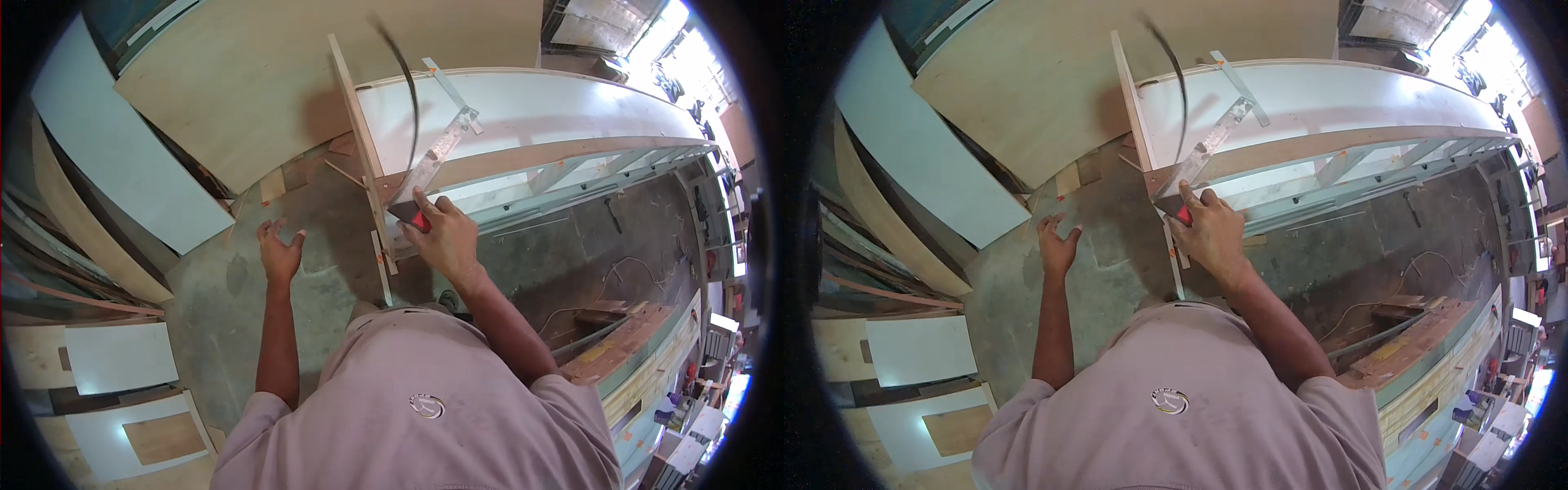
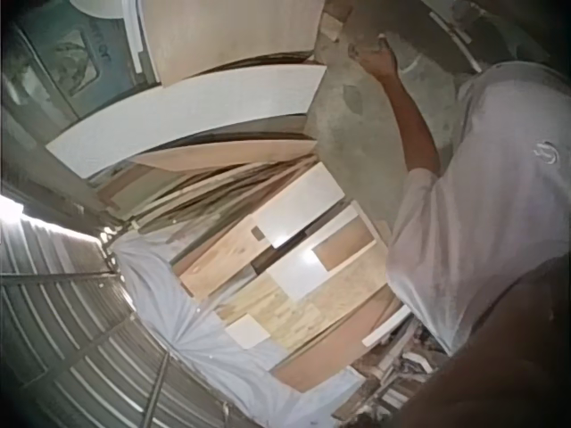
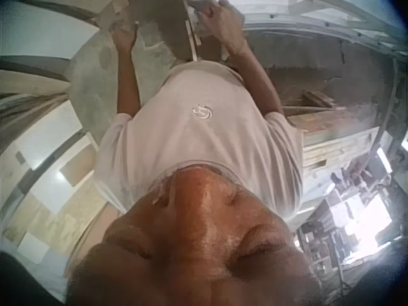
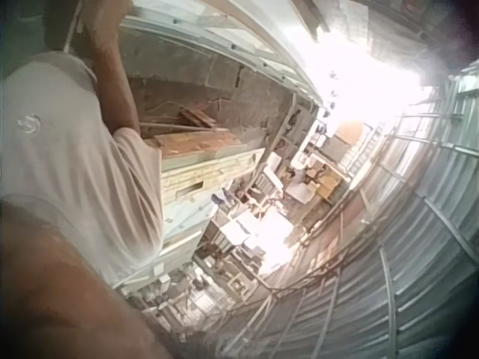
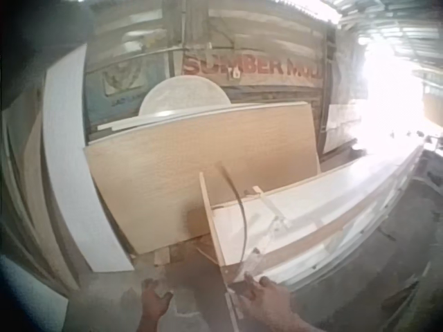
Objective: The person uses a flat hand tool to trim and scrape off excess laminate edging from the corners and sides of a white cabinet frame.
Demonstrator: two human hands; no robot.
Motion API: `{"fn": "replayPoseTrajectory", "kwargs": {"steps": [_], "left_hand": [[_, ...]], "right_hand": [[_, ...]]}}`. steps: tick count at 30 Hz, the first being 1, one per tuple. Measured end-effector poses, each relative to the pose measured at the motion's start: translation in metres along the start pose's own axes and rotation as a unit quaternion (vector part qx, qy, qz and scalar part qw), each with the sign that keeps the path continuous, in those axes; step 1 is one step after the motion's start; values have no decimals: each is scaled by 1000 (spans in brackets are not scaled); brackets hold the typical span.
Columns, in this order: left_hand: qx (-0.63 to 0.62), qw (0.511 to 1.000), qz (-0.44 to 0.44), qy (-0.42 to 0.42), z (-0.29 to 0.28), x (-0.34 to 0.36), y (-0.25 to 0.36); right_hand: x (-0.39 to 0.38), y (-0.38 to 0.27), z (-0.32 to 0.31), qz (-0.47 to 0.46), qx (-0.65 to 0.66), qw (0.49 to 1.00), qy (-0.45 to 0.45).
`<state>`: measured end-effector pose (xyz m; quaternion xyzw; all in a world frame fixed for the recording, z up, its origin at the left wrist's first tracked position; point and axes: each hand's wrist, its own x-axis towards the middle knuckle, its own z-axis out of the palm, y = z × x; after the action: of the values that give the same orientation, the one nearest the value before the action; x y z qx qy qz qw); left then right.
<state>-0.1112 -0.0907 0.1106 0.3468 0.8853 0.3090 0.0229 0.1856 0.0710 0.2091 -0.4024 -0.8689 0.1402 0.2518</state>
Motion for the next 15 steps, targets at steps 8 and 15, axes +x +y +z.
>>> {"fn": "replayPoseTrajectory", "kwargs": {"steps": [8, 15], "left_hand": [[-43, 996, 48, -60, 6, 15, 12], [-154, 978, -9, -139, -5, 15, 40]], "right_hand": [[15, -25, 12, -19, 0, 1000, -2], [12, -55, 25, -44, 14, 999, -15]]}}
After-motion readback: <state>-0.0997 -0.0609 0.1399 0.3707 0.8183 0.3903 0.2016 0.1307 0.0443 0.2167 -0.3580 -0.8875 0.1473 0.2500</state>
